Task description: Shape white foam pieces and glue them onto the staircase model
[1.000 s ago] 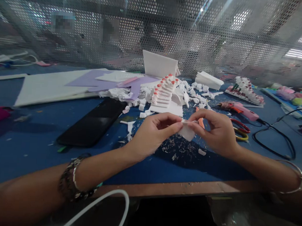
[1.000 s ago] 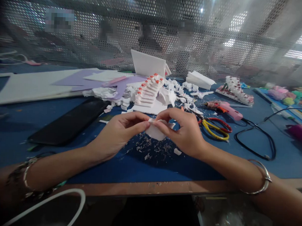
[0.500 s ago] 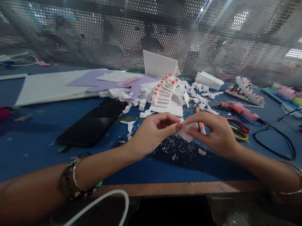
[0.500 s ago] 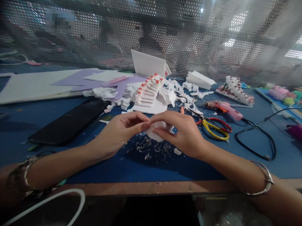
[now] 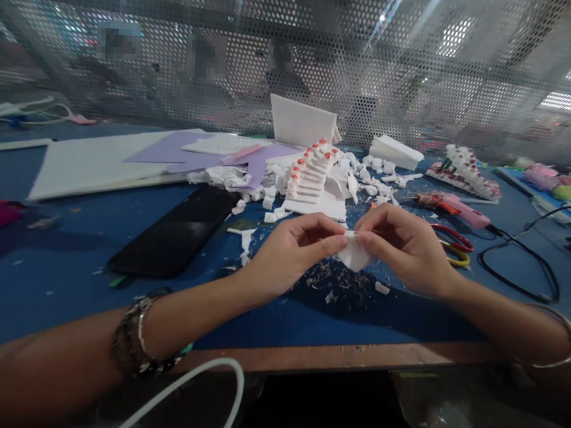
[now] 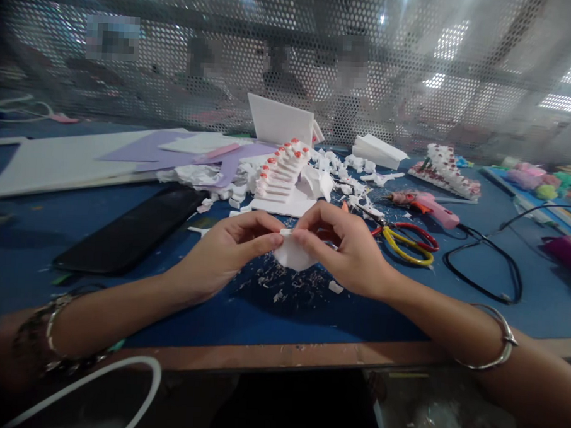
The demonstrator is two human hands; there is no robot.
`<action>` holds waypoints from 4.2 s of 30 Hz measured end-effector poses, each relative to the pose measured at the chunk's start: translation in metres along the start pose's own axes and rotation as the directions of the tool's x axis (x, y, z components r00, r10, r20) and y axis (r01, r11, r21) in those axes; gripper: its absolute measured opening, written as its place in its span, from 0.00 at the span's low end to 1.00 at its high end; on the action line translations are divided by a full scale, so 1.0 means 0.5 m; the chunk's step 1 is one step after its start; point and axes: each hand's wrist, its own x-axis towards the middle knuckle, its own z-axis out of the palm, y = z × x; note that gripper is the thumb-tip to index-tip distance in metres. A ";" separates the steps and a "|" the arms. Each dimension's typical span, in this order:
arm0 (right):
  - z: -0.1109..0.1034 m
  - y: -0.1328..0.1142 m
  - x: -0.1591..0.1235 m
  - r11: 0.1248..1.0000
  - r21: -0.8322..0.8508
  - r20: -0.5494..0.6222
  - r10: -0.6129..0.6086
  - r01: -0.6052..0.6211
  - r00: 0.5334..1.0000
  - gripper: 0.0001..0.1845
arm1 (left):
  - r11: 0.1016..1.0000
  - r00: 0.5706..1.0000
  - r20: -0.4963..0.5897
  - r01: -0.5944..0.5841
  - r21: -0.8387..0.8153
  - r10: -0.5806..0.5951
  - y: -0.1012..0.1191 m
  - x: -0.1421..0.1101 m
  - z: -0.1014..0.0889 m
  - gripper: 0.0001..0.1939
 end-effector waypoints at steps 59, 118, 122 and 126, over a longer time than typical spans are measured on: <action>-0.021 -0.001 -0.010 0.667 -0.542 0.180 -0.503 0.512 0.846 0.08 | 0.994 0.986 0.130 0.105 -0.017 -0.102 -0.010 0.001 -0.009 0.05; 0.009 0.000 -0.007 0.784 -0.560 -0.052 -0.357 0.268 0.933 0.02 | 0.842 0.972 0.044 -0.224 0.492 0.233 0.004 -0.020 0.006 0.09; 0.008 -0.007 -0.009 0.810 -0.542 -0.054 -0.297 0.222 0.953 0.02 | 0.813 0.968 0.024 -0.223 0.538 0.250 0.005 -0.020 0.004 0.08; 0.003 -0.008 -0.005 0.900 -0.411 -0.038 -0.176 0.145 0.984 0.03 | 0.839 0.988 -0.002 -0.132 0.528 0.156 0.007 -0.014 0.002 0.09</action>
